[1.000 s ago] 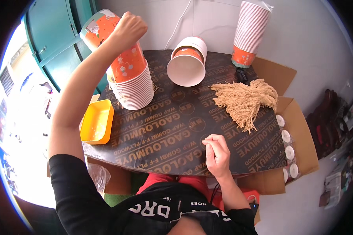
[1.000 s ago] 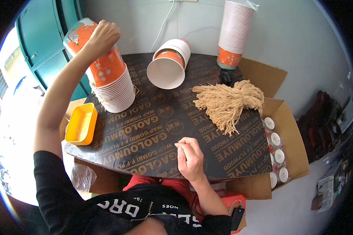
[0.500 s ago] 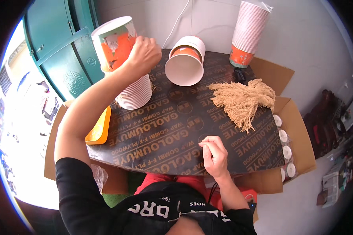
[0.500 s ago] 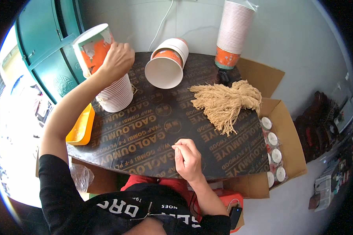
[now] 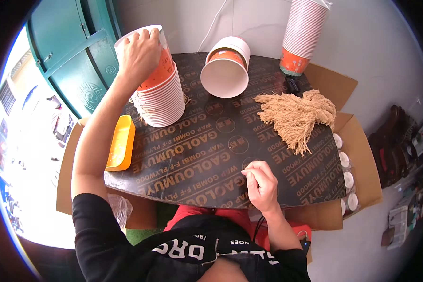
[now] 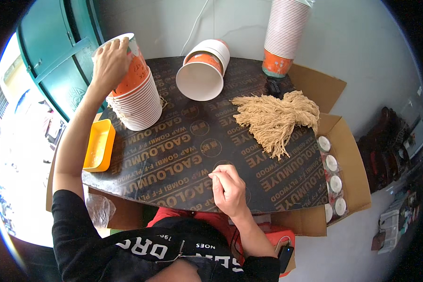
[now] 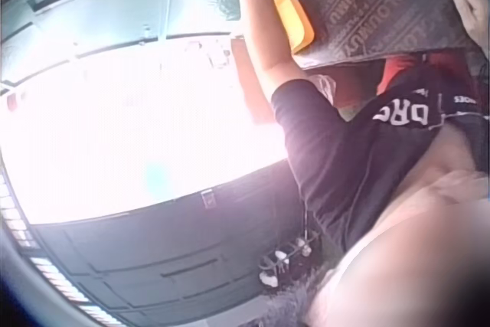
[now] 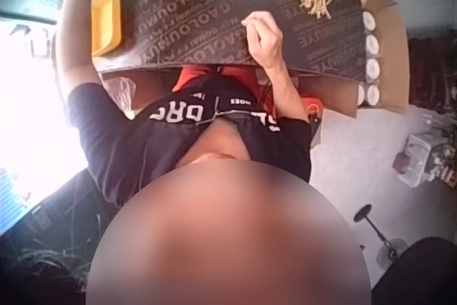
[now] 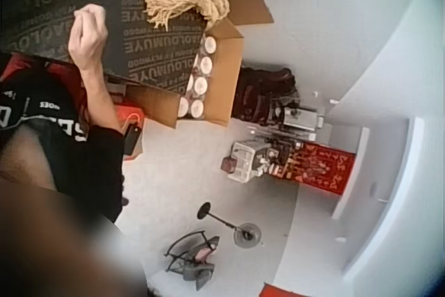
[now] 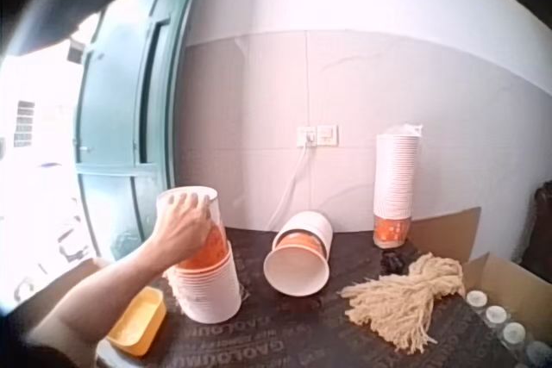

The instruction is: Attaching strings to the rims of paper bowls for packaging.

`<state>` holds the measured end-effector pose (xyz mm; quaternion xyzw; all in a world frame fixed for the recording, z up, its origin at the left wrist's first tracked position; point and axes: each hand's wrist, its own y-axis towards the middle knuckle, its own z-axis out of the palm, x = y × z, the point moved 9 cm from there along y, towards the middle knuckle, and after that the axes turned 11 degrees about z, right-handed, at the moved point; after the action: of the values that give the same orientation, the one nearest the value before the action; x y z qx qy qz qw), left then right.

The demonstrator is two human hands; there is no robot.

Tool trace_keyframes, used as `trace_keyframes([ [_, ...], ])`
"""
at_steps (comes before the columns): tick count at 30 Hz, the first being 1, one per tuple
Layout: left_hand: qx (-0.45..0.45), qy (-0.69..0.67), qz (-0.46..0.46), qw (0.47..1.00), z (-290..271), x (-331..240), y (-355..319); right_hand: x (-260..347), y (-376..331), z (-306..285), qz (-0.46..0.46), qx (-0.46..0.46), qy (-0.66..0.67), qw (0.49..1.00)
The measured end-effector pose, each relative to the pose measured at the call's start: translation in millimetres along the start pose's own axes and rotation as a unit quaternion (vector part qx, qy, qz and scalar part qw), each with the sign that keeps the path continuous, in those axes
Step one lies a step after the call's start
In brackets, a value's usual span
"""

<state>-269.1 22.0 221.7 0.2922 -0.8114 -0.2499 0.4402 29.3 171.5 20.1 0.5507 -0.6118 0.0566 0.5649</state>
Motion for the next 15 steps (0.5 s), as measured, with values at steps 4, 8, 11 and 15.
trace_keyframes([
  [4, -0.009, -0.031, -0.011, 0.999, 1, 4, -3, 3, -1, 1, -0.005, 0.003, -0.002, 1.0],
  [8, -0.101, 0.044, 0.019, 0.994, -24, -18, -11, -3, 3, 14, -0.005, 0.067, 0.017, 0.998],
  [11, -0.13, -0.118, 0.104, 0.979, -23, -65, -29, -3, 24, 14, 0.056, 0.104, -0.021, 0.993],
  [15, 0.052, -0.45, -0.04, 0.891, 47, -112, -45, -25, 77, 13, 0.04, 0.082, -0.097, 0.991],
])
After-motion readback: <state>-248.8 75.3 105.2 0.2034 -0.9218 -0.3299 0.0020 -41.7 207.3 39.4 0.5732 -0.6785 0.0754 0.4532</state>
